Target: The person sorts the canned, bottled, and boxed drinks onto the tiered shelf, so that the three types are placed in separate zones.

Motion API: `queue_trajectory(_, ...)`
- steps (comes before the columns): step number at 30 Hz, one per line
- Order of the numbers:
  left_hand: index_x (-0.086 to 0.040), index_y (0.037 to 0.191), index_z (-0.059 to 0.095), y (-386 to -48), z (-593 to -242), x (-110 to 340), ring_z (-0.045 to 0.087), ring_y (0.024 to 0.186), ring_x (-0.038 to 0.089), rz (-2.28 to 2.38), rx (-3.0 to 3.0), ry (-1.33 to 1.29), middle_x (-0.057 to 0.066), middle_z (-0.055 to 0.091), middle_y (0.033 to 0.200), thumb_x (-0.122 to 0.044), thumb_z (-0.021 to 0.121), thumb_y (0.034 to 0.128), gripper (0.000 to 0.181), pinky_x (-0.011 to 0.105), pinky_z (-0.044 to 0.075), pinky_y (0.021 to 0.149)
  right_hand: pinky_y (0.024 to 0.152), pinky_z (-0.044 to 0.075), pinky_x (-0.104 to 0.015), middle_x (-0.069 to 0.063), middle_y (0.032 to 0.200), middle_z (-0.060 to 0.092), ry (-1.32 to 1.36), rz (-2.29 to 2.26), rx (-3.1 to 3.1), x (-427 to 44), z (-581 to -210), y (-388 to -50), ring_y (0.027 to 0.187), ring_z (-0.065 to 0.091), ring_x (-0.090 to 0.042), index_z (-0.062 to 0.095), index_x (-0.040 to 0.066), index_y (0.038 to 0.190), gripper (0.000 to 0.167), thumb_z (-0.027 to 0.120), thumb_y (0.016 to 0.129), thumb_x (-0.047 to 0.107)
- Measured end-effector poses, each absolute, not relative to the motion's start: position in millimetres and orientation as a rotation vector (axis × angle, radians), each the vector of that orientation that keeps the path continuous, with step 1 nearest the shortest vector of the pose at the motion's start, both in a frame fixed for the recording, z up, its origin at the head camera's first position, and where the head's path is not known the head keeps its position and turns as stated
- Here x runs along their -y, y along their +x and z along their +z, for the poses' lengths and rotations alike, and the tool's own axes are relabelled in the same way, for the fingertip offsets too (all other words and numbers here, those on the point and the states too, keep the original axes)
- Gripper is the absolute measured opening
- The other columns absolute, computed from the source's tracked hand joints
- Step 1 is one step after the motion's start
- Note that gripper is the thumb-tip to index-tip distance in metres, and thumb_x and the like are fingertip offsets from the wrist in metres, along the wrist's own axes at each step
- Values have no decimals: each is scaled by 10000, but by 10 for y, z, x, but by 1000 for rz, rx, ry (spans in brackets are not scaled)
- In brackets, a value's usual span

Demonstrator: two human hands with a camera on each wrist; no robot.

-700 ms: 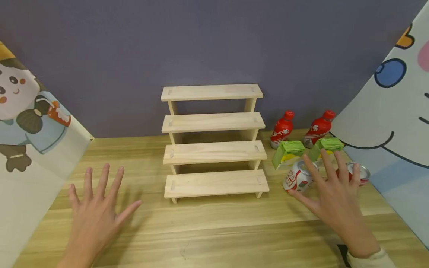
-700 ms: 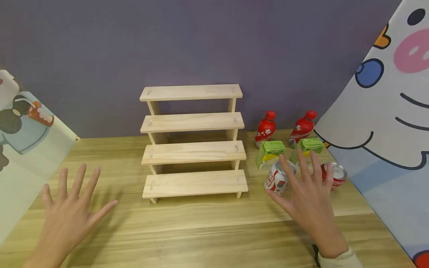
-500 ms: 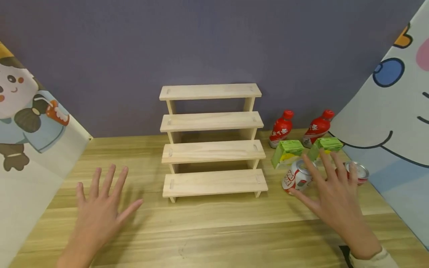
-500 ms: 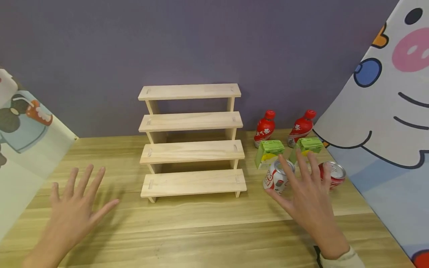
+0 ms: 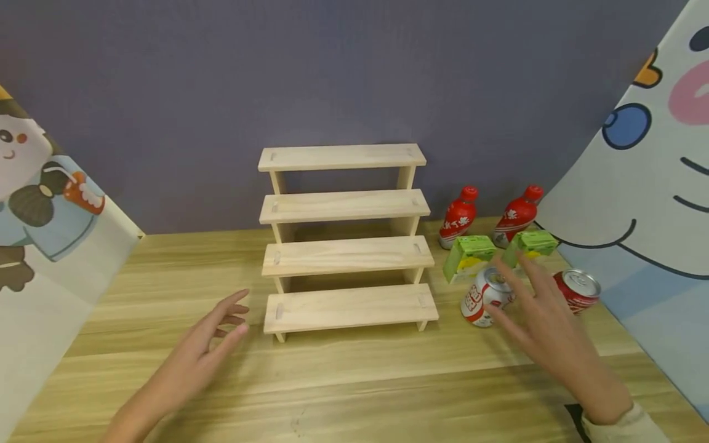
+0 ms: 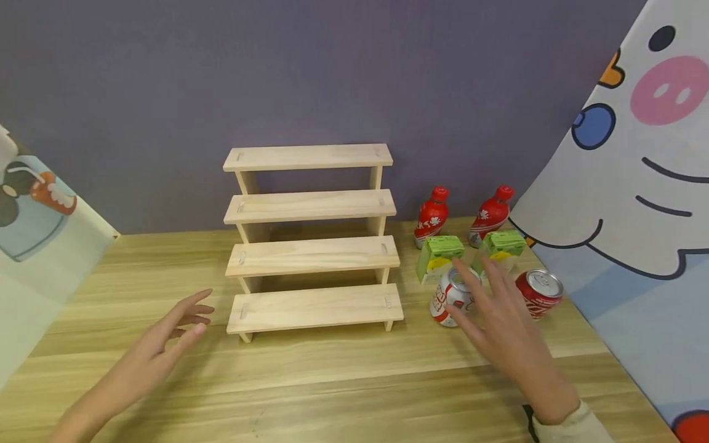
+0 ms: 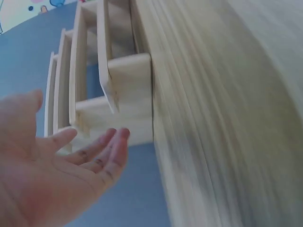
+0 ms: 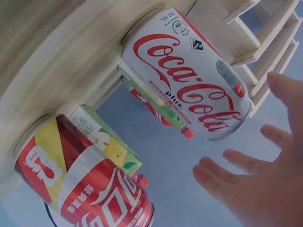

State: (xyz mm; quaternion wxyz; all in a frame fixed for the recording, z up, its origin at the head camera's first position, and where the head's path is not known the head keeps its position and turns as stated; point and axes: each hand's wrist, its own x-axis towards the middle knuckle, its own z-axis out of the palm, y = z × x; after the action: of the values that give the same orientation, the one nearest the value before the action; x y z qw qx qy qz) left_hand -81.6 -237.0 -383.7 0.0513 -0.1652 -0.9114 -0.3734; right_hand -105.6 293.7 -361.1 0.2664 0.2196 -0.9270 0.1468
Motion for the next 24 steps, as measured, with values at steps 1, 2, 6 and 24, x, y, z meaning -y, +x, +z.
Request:
queue_trajectory(1, -347, 1536, 317, -838, -3832, 2362, 612, 1127, 223, -1182, 2775, -503, 24, 608, 1308, -255, 503, 1062, 517, 358, 528, 888, 1029, 311, -723, -232, 1574, 293, 595, 412, 2513, -2928, -3612, -1059, 1385, 312, -511, 413, 199, 1528, 755, 753, 882, 393)
queue_trajectory(2, -349, 1526, 331, -861, -3825, 2353, 632, 1093, 227, -1265, 2778, -508, 34, 624, 1278, -263, 489, 1067, 492, 333, 542, 866, 1002, 332, -732, -234, 1567, 304, 597, 423, 2518, -2916, -3613, -1064, 1373, 326, -519, 418, 193, 1524, 785, 797, 846, 304)
queue_trajectory(6, -267, 1507, 361, -960, -3821, 2325, 674, 982, 298, -1696, 2780, -534, 152, 657, 1158, -277, 440, 1083, 431, 378, 575, 804, 894, 431, -706, -245, 1507, 395, 596, 444, 2518, -2879, -3616, -1090, 1290, 433, -507, 432, 161, 1512, 829, 833, 786, 147)
queue_trajectory(24, -72, 1446, 311, -1209, -4107, 2241, 599, 733, 167, -2448, 2613, -578, 196, 616, 881, -227, 460, 1076, 428, 317, 561, 671, 652, 526, -309, -113, 1171, 528, 504, 561, 2586, -2902, -3774, -1208, 882, 557, -180, 490, 38, 1287, 589, 830, 812, 105)
